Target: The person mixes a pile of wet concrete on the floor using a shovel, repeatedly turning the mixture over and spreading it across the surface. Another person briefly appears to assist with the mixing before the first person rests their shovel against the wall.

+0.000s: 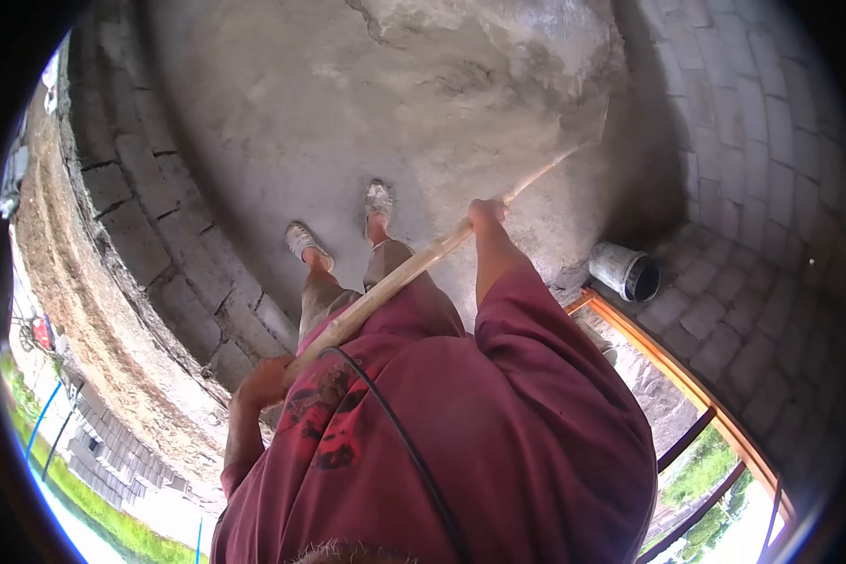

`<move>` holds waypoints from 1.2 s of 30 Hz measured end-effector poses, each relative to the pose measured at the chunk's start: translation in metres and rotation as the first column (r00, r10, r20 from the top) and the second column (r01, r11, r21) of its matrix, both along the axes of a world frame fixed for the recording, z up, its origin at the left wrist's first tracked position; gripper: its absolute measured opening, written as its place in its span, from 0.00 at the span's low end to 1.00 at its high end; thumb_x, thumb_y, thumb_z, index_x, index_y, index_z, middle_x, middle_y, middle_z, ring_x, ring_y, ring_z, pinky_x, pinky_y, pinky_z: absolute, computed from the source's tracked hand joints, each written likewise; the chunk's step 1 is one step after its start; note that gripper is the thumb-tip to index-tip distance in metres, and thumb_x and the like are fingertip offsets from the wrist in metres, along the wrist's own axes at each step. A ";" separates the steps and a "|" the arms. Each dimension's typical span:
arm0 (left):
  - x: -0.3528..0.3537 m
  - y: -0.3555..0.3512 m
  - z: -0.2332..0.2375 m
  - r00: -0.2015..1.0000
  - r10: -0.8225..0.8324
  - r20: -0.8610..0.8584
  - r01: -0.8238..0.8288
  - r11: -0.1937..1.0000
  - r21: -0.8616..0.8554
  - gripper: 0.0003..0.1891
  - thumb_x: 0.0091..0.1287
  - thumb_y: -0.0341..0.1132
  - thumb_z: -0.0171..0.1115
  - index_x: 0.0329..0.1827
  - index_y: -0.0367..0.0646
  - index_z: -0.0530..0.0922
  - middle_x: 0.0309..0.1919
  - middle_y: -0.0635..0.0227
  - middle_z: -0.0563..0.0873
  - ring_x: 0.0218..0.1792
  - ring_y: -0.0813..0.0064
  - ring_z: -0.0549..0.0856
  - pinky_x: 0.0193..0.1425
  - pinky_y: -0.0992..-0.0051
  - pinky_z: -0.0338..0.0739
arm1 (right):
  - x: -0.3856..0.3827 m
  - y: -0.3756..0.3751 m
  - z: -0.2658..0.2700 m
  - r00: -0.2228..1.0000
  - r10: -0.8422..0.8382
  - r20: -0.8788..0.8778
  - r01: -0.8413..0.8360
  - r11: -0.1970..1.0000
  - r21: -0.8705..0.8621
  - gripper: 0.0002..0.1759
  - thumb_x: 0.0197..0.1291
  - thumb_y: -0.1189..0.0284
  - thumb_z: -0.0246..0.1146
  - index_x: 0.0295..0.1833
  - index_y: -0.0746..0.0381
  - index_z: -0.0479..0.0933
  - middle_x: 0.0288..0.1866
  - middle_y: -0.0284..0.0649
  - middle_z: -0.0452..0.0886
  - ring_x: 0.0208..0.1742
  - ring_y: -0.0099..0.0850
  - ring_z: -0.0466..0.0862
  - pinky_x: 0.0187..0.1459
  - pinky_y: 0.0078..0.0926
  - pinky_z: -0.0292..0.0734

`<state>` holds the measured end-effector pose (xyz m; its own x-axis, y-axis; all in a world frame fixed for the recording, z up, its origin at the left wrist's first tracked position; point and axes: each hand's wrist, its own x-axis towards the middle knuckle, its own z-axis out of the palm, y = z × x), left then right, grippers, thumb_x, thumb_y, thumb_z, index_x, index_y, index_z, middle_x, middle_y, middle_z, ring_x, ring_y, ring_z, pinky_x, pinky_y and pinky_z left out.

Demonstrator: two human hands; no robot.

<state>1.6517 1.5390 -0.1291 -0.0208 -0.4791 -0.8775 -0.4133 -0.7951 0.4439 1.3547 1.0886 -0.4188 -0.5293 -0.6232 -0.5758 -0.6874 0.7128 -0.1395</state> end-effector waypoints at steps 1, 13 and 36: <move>0.002 0.002 0.012 0.999 -0.006 0.050 0.005 1.000 0.020 0.19 0.62 0.35 0.66 0.57 0.46 0.82 0.43 0.47 0.89 0.47 0.44 0.88 0.51 0.49 0.80 | -0.008 0.006 -0.018 0.993 -0.042 0.106 0.041 0.999 0.005 0.30 0.54 0.69 0.66 0.62 0.71 0.71 0.57 0.54 0.78 0.56 0.48 0.84 0.52 0.51 0.86; 0.033 0.174 0.130 0.837 -0.040 0.546 -0.205 0.902 0.381 0.11 0.58 0.26 0.62 0.44 0.44 0.82 0.35 0.51 0.90 0.42 0.47 0.90 0.50 0.50 0.80 | 0.169 0.218 -0.039 0.450 -0.618 0.645 0.290 0.784 0.549 0.11 0.56 0.77 0.66 0.42 0.62 0.71 0.38 0.42 0.75 0.34 0.40 0.80 0.40 0.40 0.83; 0.128 0.221 0.203 0.729 -0.016 0.684 -0.514 0.647 0.563 0.10 0.54 0.27 0.61 0.39 0.39 0.81 0.36 0.45 0.89 0.43 0.42 0.89 0.52 0.47 0.80 | 0.447 0.397 -0.045 0.644 -0.622 0.446 -0.065 0.536 0.842 0.10 0.56 0.75 0.70 0.39 0.56 0.75 0.36 0.36 0.80 0.36 0.34 0.84 0.41 0.42 0.83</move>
<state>1.7796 1.7602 0.0740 0.6277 0.3597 -0.6904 -0.0926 -0.8460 -0.5250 1.8021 1.4857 -0.4641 0.1384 0.3241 -0.9359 -0.3829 0.8890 0.2513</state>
